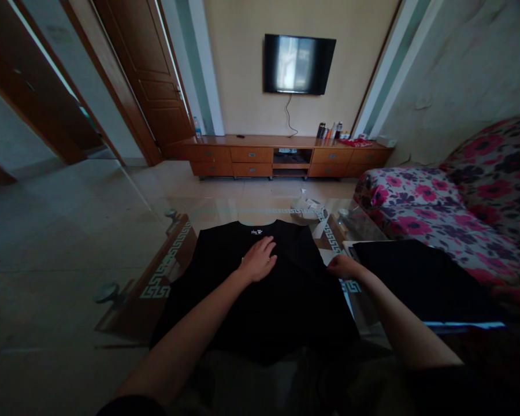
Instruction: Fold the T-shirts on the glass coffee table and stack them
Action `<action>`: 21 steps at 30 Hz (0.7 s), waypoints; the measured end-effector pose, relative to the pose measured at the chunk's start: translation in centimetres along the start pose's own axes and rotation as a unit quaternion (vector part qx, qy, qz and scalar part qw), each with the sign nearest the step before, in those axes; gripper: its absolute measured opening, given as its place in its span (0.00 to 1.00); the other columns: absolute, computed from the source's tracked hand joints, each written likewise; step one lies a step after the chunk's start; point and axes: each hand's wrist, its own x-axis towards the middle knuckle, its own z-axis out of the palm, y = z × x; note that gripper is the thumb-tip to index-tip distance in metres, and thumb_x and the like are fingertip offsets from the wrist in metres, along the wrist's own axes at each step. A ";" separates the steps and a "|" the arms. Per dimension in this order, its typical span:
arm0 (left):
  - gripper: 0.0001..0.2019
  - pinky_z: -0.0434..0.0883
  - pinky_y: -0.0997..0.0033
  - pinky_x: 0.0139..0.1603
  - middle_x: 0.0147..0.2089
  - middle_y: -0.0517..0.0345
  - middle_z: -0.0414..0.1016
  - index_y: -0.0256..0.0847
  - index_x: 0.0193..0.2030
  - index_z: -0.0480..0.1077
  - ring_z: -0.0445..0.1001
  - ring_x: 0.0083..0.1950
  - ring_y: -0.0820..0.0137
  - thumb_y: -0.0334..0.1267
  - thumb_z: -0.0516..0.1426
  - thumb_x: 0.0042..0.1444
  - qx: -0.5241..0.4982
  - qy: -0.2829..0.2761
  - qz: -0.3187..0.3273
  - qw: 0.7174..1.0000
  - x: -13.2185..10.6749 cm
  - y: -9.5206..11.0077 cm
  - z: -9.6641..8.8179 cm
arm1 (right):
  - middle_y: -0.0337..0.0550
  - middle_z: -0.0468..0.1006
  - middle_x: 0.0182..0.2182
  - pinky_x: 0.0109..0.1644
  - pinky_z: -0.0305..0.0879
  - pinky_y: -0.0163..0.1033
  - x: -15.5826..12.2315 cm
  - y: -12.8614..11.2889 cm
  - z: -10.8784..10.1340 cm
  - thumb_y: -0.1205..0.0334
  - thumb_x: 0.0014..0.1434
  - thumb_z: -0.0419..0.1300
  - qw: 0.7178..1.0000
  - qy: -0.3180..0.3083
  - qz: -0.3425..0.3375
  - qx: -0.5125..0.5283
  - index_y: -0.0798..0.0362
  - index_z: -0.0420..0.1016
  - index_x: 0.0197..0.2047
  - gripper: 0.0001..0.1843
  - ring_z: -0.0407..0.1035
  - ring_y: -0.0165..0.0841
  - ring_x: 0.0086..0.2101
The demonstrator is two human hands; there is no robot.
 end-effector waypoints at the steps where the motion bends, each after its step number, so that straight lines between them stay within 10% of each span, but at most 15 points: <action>1: 0.27 0.52 0.55 0.75 0.77 0.54 0.51 0.46 0.72 0.57 0.51 0.76 0.61 0.49 0.47 0.69 -0.018 -0.023 0.043 0.999 0.2 1.4 0.8 | 0.41 0.76 0.19 0.25 0.62 0.32 -0.1 0.1 0.0 0.58 0.59 0.64 1.000 -0.009 0.011 0.006 0.56 0.81 0.29 0.12 0.70 0.30 0.20; 7: 0.29 0.48 0.50 0.76 0.78 0.60 0.50 0.53 0.75 0.50 0.48 0.77 0.62 0.51 0.46 0.69 -0.050 -0.092 0.048 0.993 -0.3 3.8 3.9 | 0.37 0.72 0.15 0.22 0.61 0.30 -0.9 0.9 -0.1 0.61 0.55 0.69 0.995 -0.045 0.059 0.067 0.57 0.77 0.31 0.08 0.65 0.27 0.17; 21: 0.28 0.48 0.51 0.76 0.76 0.59 0.54 0.52 0.74 0.54 0.50 0.76 0.62 0.51 0.48 0.68 -0.062 -0.086 0.046 0.993 -0.3 3.6 3.3 | 0.39 0.76 0.22 0.30 0.71 0.32 -0.2 1.8 -1.8 0.67 0.38 0.76 0.963 -0.159 0.106 0.190 0.55 0.76 0.27 0.14 0.73 0.31 0.26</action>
